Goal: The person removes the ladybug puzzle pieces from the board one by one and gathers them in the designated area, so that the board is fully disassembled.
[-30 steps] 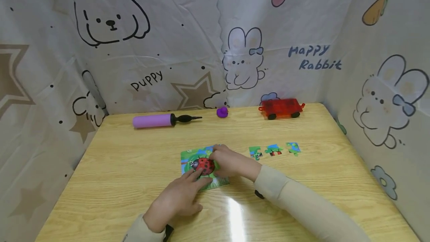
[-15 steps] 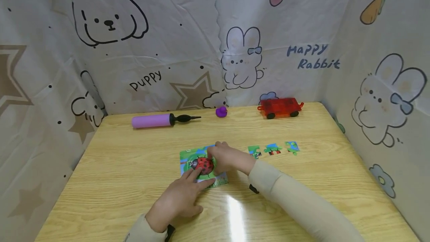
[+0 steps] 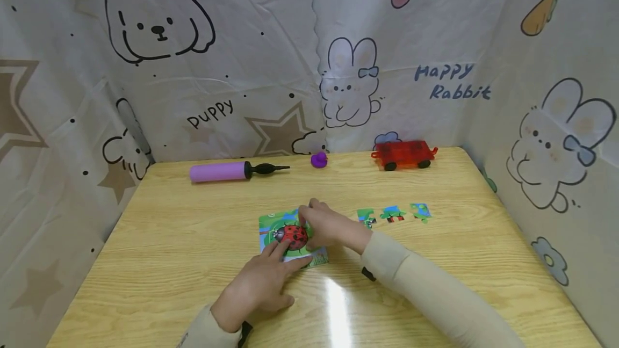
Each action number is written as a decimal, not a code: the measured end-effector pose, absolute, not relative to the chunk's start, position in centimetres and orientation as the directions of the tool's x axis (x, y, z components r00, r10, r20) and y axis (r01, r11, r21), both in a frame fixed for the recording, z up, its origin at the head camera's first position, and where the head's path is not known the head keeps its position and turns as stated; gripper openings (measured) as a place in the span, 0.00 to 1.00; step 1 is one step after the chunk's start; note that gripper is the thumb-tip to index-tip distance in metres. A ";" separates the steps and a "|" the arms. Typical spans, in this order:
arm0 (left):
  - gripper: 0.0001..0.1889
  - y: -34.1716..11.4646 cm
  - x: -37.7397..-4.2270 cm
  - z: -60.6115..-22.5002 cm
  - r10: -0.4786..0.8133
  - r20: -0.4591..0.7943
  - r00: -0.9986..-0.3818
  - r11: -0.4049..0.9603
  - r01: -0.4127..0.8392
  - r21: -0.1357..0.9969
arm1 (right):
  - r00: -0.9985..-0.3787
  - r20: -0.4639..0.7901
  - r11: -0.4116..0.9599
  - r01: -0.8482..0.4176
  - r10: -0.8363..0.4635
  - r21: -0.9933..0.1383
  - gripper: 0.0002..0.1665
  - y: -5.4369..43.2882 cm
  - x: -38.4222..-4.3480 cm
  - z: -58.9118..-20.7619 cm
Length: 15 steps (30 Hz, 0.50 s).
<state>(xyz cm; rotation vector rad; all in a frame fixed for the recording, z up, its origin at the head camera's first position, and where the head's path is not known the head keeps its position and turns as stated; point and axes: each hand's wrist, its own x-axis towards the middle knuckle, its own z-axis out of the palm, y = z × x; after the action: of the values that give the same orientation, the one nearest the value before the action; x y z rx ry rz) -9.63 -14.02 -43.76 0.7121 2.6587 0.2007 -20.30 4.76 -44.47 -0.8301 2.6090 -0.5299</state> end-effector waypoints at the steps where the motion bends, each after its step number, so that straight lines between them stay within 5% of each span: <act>1: 0.46 -14.0 -9.7 -43.7 0.505 -0.326 -0.799 0.862 0.452 0.229 | -0.764 -0.194 0.747 -0.487 -0.616 -0.453 0.28 4.9 -20.3 -44.6; 8: 0.44 -13.9 -10.0 -43.9 0.494 -0.350 -0.796 0.869 0.443 0.219 | -0.736 -0.050 0.656 -0.568 -0.675 -0.497 0.19 5.8 -20.4 -45.4; 15: 0.43 -13.9 -10.0 -43.9 0.496 -0.348 -0.795 0.868 0.440 0.231 | -0.642 0.045 0.552 -0.691 -0.765 -0.466 0.08 6.7 -20.2 -46.1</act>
<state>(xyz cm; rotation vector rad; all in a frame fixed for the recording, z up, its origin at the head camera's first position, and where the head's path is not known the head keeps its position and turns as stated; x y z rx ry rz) -10.04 -13.90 -43.90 0.6911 2.6379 0.1935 -20.19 6.72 -46.13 -1.2408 2.6213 -0.6778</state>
